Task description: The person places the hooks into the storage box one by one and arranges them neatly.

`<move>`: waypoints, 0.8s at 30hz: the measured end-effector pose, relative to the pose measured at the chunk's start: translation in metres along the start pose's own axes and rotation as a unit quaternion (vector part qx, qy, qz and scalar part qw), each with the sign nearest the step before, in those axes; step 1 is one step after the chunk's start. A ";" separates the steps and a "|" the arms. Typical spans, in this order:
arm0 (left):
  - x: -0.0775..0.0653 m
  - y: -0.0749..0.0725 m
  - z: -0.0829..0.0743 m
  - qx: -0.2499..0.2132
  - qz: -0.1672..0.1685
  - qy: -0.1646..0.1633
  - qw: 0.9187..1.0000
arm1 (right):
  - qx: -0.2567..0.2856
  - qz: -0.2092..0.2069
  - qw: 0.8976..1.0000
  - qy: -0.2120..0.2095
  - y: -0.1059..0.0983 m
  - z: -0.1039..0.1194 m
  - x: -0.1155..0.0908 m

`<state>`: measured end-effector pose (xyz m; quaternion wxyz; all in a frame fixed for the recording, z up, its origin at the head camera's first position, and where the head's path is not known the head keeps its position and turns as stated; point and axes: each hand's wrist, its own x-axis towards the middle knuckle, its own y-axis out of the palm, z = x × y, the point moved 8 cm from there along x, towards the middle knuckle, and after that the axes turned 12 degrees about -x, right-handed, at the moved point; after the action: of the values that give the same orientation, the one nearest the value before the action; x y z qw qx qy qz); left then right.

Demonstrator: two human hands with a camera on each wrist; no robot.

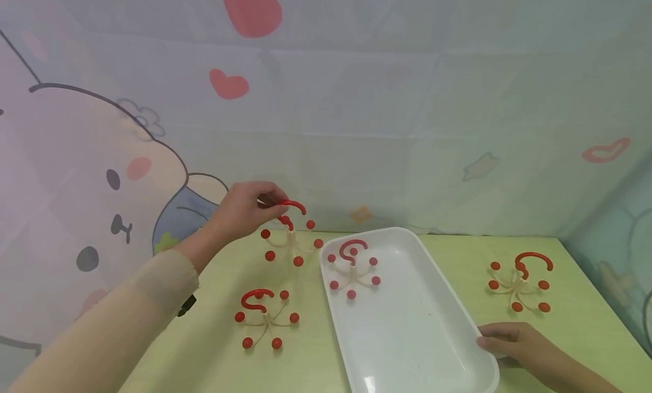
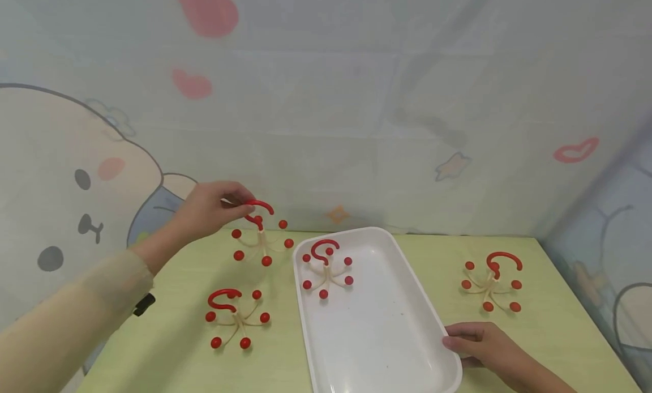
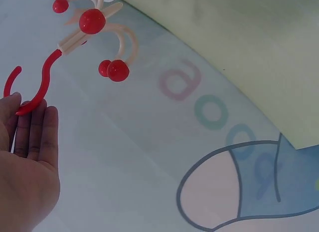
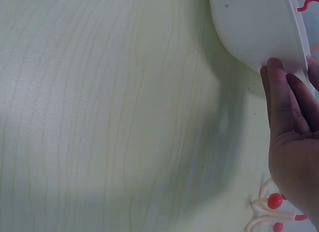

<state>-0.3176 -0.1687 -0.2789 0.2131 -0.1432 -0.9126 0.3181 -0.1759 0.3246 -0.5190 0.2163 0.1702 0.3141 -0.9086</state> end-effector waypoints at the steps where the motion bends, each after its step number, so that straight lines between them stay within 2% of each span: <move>1: 0.001 -0.001 -0.004 -0.001 -0.001 0.000 1.000 | -0.001 0.001 1.000 0.002 0.000 0.000 -0.001; 6: 0.008 0.000 -0.020 0.005 -0.003 0.000 1.000 | 0.002 0.006 1.000 0.003 0.000 0.000 -0.001; 15: 0.022 0.010 -0.050 -0.004 -0.009 0.008 1.000 | -0.004 -0.007 1.000 0.016 -0.001 -0.001 0.002; 20: 0.034 0.020 -0.065 -0.015 -0.009 0.018 1.000 | -0.015 -0.017 0.999 0.041 -0.003 -0.003 0.005; 24: 0.042 0.030 -0.074 -0.024 -0.004 0.019 1.000 | -0.009 -0.007 1.000 0.029 -0.001 -0.003 0.004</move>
<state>-0.3148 -0.0903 -0.2334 0.2278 -0.1509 -0.9163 0.2928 -0.1793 0.3261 -0.5219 0.2016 0.1924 0.3293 -0.9022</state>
